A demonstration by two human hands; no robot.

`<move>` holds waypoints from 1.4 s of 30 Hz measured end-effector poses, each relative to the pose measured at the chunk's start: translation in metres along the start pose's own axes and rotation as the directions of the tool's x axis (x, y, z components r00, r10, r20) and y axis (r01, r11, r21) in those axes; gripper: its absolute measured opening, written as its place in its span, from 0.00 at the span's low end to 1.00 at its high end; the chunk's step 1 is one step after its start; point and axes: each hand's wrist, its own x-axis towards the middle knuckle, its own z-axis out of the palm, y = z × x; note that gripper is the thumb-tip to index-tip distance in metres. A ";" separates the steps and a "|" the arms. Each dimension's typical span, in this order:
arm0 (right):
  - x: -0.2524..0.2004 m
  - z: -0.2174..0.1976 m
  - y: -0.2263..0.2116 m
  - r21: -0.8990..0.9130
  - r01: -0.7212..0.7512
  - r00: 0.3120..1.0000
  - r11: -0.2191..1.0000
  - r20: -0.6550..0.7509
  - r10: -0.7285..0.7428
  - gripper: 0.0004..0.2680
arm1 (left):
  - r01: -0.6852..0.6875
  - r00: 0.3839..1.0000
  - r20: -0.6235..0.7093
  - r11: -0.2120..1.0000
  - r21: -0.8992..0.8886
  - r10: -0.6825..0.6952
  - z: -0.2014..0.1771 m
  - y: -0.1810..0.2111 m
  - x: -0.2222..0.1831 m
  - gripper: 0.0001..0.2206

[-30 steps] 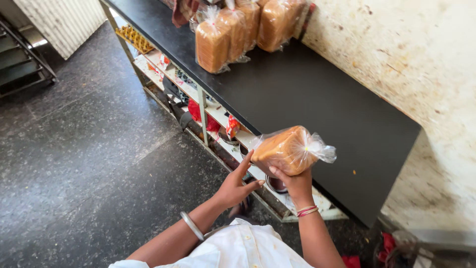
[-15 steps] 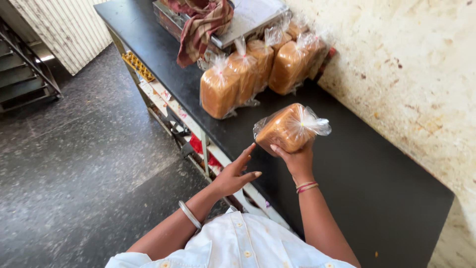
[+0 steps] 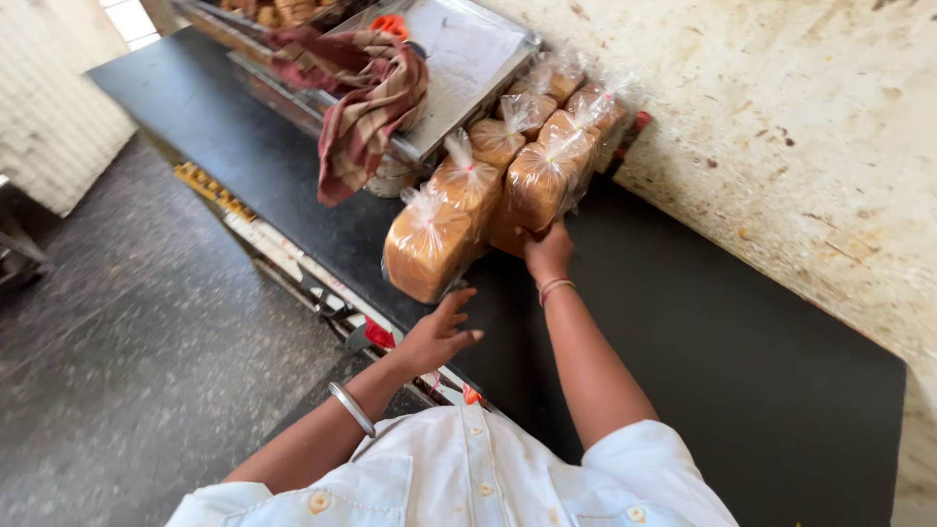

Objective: The person organizes packaged loaves of bread by picking them up from a metal counter and placing them in stacks on a black surface.

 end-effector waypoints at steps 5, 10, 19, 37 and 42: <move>-0.014 0.012 -0.010 -0.063 -0.141 0.981 0.988 -0.141 0.131 0.30 | -0.033 0.949 0.312 0.998 -0.054 0.048 -0.019 0.012 0.015 0.39; -0.077 -0.008 -0.003 0.396 0.085 0.986 0.914 -0.166 -0.020 0.36 | -0.014 0.864 0.504 0.999 -0.030 0.027 -0.011 0.015 0.026 0.39; -0.301 -0.156 -0.050 0.567 -0.260 0.662 0.781 -0.484 0.572 0.13 | -0.110 0.574 0.790 0.976 -0.187 0.217 0.075 0.051 0.018 0.34; -0.558 -0.299 -0.034 0.745 -0.165 0.277 0.647 -0.595 0.755 0.10 | -0.180 0.011 0.956 0.941 -0.288 0.294 0.335 0.092 -0.152 0.35; -0.619 -0.363 -0.031 0.752 -0.124 0.185 0.647 -0.623 0.760 0.11 | -0.199 0.001 0.972 0.952 -0.231 0.236 0.405 0.080 -0.224 0.34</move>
